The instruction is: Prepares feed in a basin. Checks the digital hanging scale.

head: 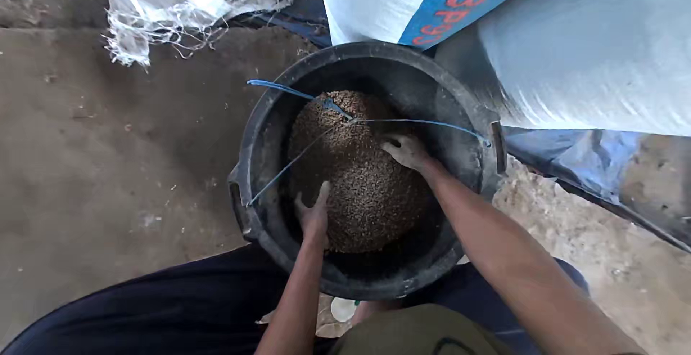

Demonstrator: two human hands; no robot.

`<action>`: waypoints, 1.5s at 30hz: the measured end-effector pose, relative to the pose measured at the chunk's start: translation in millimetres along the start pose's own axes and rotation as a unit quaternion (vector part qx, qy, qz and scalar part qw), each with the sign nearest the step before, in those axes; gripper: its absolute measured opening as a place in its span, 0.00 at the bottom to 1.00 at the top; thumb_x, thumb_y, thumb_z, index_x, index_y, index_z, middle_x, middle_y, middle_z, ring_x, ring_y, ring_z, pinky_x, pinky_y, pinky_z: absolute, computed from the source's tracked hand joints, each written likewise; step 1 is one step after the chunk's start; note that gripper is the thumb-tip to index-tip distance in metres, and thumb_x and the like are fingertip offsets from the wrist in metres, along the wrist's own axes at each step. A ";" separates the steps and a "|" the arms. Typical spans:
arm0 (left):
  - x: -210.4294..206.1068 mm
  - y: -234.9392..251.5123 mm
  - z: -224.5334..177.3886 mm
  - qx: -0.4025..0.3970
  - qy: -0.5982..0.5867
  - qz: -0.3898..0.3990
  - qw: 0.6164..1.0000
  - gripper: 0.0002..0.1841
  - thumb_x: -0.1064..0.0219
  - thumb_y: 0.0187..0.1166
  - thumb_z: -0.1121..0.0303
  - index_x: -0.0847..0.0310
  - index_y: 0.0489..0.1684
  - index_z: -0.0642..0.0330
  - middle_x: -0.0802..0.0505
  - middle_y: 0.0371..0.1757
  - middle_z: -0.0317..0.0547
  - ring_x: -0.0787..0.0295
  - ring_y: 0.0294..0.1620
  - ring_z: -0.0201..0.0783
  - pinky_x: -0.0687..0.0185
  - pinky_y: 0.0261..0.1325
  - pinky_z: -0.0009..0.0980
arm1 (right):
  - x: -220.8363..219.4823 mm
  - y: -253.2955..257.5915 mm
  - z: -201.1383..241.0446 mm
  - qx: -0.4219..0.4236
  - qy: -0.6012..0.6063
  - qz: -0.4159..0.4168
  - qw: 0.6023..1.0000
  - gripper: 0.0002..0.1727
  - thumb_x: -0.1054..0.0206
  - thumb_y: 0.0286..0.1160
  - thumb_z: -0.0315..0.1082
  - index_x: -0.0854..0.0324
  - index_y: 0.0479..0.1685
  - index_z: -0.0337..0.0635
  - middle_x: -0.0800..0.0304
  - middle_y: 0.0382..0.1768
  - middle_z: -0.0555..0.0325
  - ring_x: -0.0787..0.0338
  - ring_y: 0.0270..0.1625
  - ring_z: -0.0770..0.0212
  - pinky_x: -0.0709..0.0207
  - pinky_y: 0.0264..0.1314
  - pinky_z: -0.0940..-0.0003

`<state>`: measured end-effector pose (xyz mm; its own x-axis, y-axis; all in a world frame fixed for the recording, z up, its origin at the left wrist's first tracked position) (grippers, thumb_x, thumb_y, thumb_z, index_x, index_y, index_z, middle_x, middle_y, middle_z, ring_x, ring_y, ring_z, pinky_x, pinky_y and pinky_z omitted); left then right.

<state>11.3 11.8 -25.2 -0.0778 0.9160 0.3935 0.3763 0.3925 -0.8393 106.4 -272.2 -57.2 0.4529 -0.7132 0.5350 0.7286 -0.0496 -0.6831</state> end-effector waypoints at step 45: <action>-10.3 -8.9 -46.7 -0.124 0.096 -0.022 0.987 0.24 0.47 0.92 0.58 0.26 0.74 0.69 0.20 0.72 0.70 0.22 0.74 0.60 0.28 0.76 0.55 | -9.3 -75.9 20.7 -0.140 0.188 -0.048 0.971 0.26 0.43 0.91 0.30 0.35 0.85 0.33 0.28 0.81 0.32 0.26 0.82 0.41 0.36 0.85 0.47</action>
<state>51.8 -5.0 -4.3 0.0676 0.8568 0.5112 0.5935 0.3774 -0.7109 57.5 -247.4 0.0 0.1318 -0.8985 0.4188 0.5651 -0.2790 -0.7764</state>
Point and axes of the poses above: each hand's wrist, its own y-axis towards the middle knuckle, its own x-axis out of the back of the hand, z = x × y, the point moved 3 cm from there along y, towards the middle knuckle
